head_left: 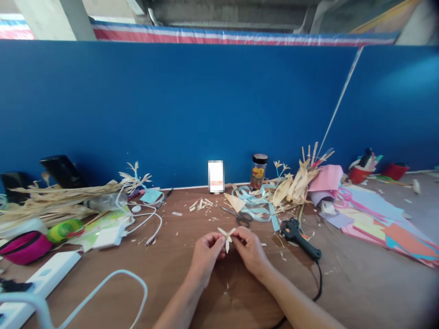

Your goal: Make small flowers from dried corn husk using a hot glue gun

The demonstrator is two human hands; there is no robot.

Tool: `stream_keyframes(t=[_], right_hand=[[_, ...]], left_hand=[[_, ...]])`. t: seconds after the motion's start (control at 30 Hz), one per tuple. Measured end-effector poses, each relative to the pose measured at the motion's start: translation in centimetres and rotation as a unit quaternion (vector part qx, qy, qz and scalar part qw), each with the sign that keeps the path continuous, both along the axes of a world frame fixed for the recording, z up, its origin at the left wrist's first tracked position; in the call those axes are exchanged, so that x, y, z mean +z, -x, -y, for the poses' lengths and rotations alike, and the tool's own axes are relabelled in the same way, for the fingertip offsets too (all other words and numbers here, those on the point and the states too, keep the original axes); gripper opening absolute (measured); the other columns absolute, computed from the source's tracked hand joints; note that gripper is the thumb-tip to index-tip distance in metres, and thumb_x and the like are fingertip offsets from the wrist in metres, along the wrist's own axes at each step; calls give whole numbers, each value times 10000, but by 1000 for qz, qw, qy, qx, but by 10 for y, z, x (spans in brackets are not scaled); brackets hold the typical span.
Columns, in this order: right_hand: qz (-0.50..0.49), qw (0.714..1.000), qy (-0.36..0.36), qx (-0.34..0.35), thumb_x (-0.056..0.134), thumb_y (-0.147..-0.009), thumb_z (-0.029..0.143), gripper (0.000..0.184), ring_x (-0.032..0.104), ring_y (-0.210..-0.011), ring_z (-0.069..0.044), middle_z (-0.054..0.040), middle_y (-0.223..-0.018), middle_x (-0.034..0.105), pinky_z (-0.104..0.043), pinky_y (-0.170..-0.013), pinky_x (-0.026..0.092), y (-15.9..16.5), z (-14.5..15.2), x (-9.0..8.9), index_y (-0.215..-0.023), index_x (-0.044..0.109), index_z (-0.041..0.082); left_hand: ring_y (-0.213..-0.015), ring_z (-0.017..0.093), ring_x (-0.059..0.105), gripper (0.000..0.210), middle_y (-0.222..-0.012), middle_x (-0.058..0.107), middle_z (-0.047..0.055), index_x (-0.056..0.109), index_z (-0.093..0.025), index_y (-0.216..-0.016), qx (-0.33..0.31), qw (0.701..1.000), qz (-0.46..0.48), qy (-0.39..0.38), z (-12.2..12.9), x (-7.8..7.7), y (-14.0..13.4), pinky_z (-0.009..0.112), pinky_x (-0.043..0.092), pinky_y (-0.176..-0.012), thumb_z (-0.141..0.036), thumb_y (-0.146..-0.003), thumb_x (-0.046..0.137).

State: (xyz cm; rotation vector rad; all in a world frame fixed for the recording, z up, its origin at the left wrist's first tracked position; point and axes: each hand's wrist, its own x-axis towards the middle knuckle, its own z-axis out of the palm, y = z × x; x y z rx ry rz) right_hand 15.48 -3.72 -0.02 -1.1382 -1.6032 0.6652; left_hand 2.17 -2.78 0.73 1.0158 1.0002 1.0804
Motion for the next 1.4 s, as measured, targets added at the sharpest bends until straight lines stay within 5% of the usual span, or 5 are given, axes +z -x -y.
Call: stream_keyframes(t=[1.03,1.4], right_hand=[[42,999,-26,18,442,-815,189,189,505,-702,-140,-24,-727,538,-237,-634,380,-6,-2,-2,-760,624,191],[-23,998,11,49,466,-797,211,176,489,-680,-133,-9,-682,528,-228,-627,370,-3,-1,0,-741,629,174]], left_hand=[[-476,92,399,265,-498,444,-37,537,-145,-609,-25,970,-172,-170,-4,-8,6,187,306,-460,-352,-761,473],[-468,75,403,260,-490,467,-36,543,-132,-578,-1,984,-112,-140,-3,-8,3,175,315,-460,-339,-735,521]])
